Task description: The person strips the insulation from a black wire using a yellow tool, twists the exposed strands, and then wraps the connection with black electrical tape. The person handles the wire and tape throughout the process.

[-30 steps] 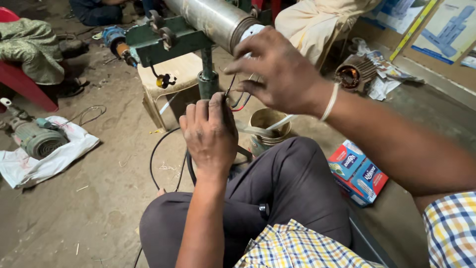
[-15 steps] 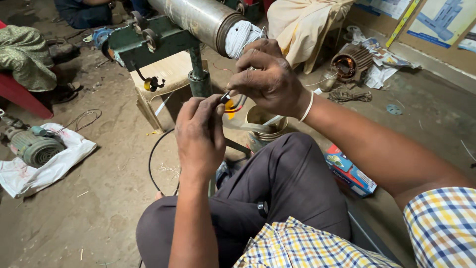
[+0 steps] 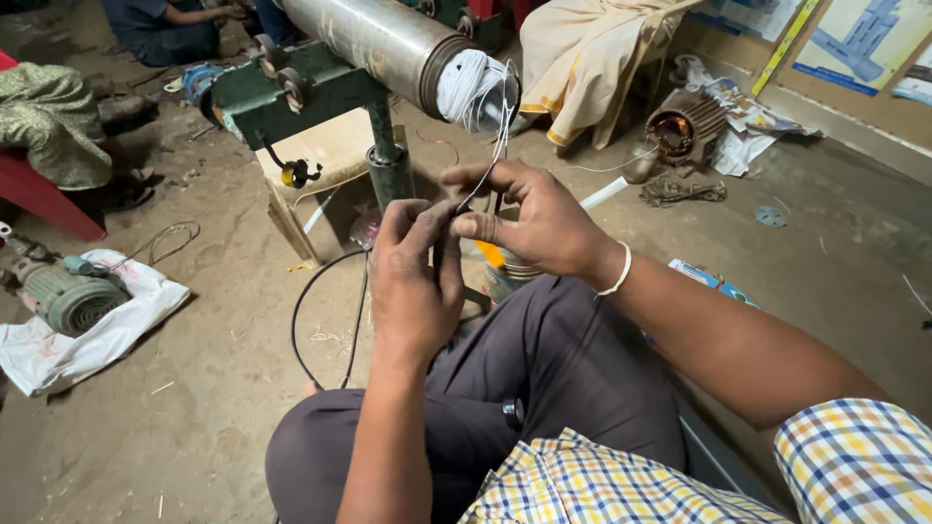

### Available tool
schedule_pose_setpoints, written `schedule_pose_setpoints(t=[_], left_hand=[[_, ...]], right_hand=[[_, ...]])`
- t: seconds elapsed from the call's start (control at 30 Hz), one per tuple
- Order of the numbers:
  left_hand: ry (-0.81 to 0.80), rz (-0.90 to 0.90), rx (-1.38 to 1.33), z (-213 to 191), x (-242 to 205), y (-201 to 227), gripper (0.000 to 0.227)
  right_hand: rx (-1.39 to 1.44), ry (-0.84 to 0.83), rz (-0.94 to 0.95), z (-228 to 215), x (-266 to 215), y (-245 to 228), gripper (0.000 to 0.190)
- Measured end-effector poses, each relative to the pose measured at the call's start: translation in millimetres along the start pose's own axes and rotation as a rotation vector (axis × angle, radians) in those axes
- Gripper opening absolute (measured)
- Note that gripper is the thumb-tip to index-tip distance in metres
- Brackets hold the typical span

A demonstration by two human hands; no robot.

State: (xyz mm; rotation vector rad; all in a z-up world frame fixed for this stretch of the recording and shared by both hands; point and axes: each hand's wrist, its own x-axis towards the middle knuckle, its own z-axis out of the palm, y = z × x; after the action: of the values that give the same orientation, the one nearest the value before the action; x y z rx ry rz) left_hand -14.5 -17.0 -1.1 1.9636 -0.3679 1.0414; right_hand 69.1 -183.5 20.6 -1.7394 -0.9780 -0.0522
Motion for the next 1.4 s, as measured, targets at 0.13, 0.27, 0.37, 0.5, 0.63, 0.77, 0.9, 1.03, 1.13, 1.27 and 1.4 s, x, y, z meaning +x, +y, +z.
schedule_pose_setpoints(t=[0.13, 0.27, 0.37, 0.5, 0.63, 0.77, 0.9, 1.03, 1.13, 1.27, 1.4], left_hand=[[-0.037, -0.054, -0.042, -1, -1, -2, 0.027], [-0.009, 0.000, -0.058, 2, -1, -4, 0.019], [-0.015, -0.040, -0.065, 2, -2, -4, 0.017], [-0.016, -0.002, -0.076, -1, 1, 0, 0.017], [-0.025, 0.002, -0.079, -2, 0, 2, 0.018], [-0.036, -0.044, -0.090, 6, -3, -2, 0.017], [-0.028, -0.026, -0.087, 10, -4, -6, 0.017], [0.040, -0.039, -0.050, 11, -5, -5, 0.013], [0.109, -0.042, -0.017, 11, -4, -7, 0.016], [0.162, 0.051, 0.073, 15, -4, -10, 0.018], [0.104, 0.187, 0.274, 11, -8, -11, 0.019]], right_hand=[[-0.348, 0.102, 0.013, 3, -7, -3, 0.039], [-0.670, 0.248, -0.346, -1, -14, -5, 0.025], [-0.519, 0.150, -0.243, 1, -15, -9, 0.031], [-0.380, 0.237, 0.014, 8, -19, -22, 0.031], [-0.282, 0.222, 0.173, 7, -21, -29, 0.026], [-0.288, 0.184, 0.145, -3, -28, -17, 0.024], [-0.149, 0.196, 0.209, -12, -41, 8, 0.024], [-0.164, 0.213, 0.246, -11, -51, 16, 0.025], [0.016, 0.194, 0.244, -6, -53, -4, 0.024], [-0.290, 0.182, -0.003, -13, -32, -41, 0.024], [-0.481, -0.192, -0.048, -27, 23, -44, 0.032]])
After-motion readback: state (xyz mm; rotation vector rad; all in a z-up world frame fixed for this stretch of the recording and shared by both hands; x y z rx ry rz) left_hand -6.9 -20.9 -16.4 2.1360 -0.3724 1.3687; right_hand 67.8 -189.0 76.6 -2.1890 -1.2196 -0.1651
